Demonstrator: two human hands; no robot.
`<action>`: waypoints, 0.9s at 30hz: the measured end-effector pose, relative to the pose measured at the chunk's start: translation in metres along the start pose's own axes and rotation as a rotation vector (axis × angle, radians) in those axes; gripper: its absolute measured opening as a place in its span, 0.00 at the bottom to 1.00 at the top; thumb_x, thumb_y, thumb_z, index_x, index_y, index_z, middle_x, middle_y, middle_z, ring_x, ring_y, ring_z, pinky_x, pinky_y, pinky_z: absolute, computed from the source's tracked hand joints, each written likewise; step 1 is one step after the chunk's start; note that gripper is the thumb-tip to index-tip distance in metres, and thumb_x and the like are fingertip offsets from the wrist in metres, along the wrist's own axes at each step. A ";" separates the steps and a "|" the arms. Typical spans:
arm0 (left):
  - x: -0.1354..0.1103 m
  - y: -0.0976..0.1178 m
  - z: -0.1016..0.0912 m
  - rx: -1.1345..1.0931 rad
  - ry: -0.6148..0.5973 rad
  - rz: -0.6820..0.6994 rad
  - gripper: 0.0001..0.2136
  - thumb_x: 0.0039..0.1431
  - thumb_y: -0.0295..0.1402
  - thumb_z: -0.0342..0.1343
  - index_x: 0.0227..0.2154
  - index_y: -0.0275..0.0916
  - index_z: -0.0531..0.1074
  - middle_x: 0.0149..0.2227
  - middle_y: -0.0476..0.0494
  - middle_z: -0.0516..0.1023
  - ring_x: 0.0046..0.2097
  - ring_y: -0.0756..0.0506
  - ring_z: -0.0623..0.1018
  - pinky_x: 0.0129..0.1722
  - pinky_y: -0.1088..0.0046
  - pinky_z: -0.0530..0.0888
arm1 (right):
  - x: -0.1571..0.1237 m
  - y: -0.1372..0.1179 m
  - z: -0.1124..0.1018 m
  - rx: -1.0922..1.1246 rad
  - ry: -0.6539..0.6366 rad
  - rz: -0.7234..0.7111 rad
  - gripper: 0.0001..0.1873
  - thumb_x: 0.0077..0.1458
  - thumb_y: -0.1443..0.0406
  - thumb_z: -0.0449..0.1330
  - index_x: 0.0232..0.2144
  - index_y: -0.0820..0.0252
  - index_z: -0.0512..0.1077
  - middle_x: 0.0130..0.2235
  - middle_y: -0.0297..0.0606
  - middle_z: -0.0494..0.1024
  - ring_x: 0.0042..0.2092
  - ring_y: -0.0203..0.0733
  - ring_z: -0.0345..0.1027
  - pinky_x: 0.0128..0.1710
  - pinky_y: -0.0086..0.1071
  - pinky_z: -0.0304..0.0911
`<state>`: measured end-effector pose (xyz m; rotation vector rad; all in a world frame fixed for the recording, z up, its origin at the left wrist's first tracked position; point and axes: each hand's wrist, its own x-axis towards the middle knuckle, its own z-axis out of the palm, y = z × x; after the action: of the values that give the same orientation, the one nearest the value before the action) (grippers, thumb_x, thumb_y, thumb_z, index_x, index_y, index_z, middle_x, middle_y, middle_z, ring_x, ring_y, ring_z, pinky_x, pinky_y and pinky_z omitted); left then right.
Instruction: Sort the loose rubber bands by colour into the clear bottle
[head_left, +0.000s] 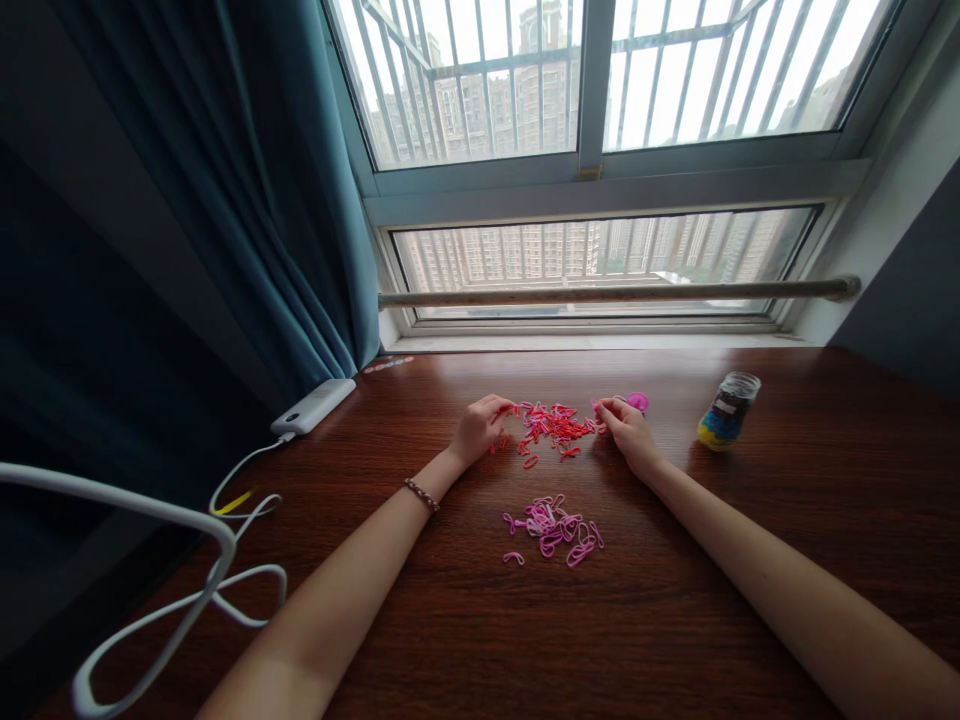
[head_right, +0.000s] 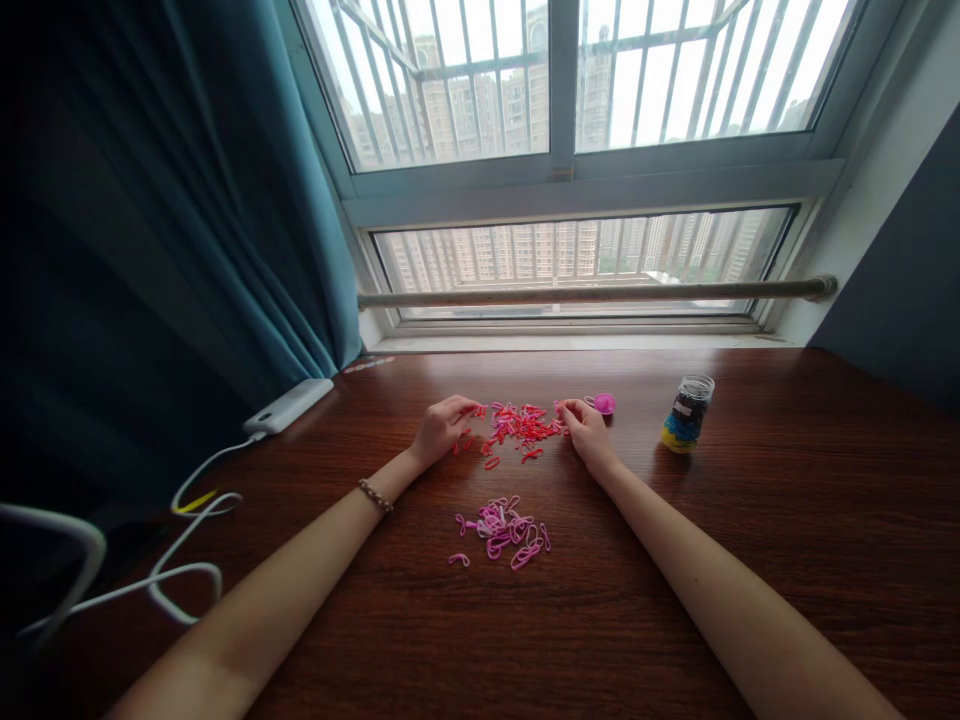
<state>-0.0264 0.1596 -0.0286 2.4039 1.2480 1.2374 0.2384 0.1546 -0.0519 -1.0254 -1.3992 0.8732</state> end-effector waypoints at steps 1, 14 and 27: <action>0.001 0.005 -0.001 -0.077 -0.025 -0.049 0.06 0.54 0.31 0.52 0.32 0.37 0.73 0.32 0.44 0.76 0.35 0.48 0.74 0.38 0.70 0.72 | 0.000 0.001 0.000 -0.006 0.009 -0.010 0.21 0.46 0.49 0.56 0.29 0.62 0.69 0.27 0.36 0.71 0.29 0.37 0.64 0.30 0.30 0.61; 0.009 0.056 -0.002 -0.576 -0.420 -0.323 0.10 0.42 0.33 0.62 0.27 0.32 0.75 0.26 0.45 0.76 0.28 0.51 0.73 0.30 0.75 0.70 | -0.003 -0.004 0.004 -0.057 -0.057 -0.050 0.16 0.50 0.53 0.55 0.26 0.60 0.67 0.27 0.36 0.72 0.30 0.38 0.66 0.32 0.31 0.61; 0.008 0.070 0.018 -0.301 -0.555 -0.244 0.14 0.51 0.23 0.48 0.39 0.34 0.74 0.32 0.44 0.76 0.32 0.50 0.73 0.33 0.76 0.69 | -0.006 -0.009 0.006 -0.070 -0.090 -0.001 0.16 0.46 0.53 0.58 0.27 0.61 0.70 0.25 0.36 0.73 0.26 0.38 0.67 0.27 0.30 0.61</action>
<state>0.0317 0.1248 -0.0021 2.0875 1.0496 0.5768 0.2312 0.1463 -0.0466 -1.0492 -1.5146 0.8842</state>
